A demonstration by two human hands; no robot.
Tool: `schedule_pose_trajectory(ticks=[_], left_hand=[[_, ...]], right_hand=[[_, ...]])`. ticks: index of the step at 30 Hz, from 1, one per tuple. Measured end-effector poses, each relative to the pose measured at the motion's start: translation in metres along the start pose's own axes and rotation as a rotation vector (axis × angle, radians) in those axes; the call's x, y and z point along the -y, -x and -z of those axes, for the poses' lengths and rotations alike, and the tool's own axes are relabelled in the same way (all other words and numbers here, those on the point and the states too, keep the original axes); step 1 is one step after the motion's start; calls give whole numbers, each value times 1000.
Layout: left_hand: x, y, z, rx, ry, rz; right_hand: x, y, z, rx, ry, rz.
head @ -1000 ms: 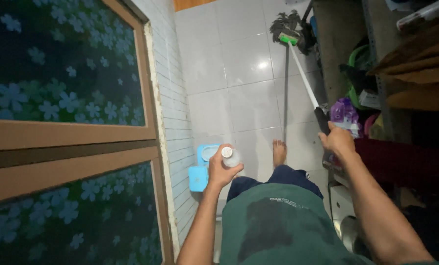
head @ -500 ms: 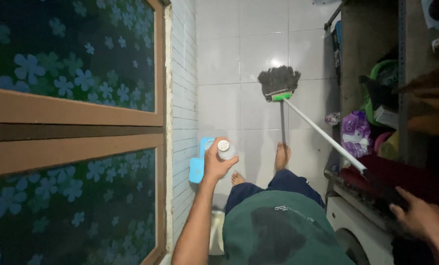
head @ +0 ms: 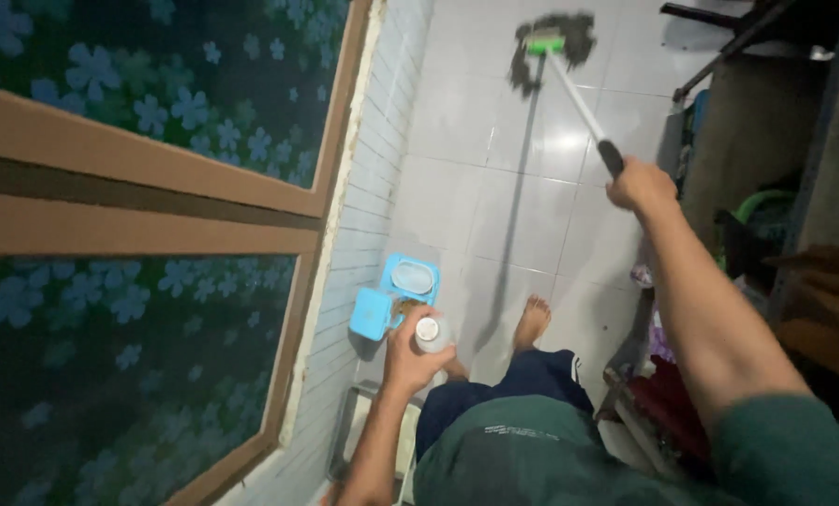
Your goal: Mopping a hallway floor using a manual mop and dispensing cleaning liquid from a bottle.
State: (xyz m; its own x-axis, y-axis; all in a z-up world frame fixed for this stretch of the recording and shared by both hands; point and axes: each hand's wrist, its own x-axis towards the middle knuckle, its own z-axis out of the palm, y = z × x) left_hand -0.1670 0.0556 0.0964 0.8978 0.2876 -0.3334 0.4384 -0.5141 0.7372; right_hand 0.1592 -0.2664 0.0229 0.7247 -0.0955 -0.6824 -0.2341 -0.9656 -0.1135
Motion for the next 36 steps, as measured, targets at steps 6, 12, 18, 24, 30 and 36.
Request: schedule_pose_trajectory(ticks=[6,12,18,24,30,36], left_hand=[[18,15,-8,-49,94,76],[34,2,-3,-103,156,44],[30,-30,24,-15,143,8],[31,-56,40,1,192,-78],[22,-58,43,-11,197,-74],[11,-48,40,-23,212,-45]], right_hand=[[4,-90,-45,-243,-51,183],[0,27,-47,-45,100,292],[-64,193,-44,112,163,192],[-131,234,-60,244,282,-59],[-76,224,-65,48,227,-4],[-14,124,-121,-89,43,133]])
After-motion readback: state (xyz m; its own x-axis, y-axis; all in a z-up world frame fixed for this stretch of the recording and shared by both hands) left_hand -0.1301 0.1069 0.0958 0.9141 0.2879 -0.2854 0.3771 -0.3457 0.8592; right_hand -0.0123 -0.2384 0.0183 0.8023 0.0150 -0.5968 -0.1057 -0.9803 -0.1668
